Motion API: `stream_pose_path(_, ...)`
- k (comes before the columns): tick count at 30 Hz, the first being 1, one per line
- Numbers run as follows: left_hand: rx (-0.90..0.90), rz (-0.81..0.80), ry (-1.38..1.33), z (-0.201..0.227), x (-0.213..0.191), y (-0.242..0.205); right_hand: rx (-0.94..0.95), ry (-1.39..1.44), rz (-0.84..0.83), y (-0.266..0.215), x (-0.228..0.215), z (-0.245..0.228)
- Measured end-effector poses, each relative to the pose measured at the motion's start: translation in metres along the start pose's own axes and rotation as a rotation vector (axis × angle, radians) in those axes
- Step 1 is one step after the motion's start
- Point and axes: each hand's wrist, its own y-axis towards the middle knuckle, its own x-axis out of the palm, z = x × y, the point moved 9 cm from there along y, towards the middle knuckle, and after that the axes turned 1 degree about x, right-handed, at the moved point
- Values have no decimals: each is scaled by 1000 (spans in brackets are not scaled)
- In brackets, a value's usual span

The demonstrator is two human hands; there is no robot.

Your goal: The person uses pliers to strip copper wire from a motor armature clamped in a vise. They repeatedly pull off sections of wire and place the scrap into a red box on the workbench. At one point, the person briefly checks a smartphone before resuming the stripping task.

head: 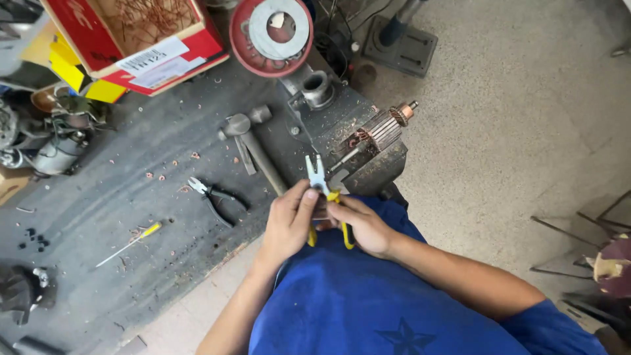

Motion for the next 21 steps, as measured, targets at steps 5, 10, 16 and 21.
stream_pose_path(5,-100,-165,65,9,39,4,130,41,123,-36,-2,-38)
stream_pose_path(10,-131,-252,113,10,64,15,187,172,162,-50,-1,-47)
stream_pose_path(16,-179,-262,56,9,84,19,123,109,234,-53,-30,-55)
stream_pose_path(21,-213,-230,2,14,92,16,196,-116,229,-55,-74,-33)
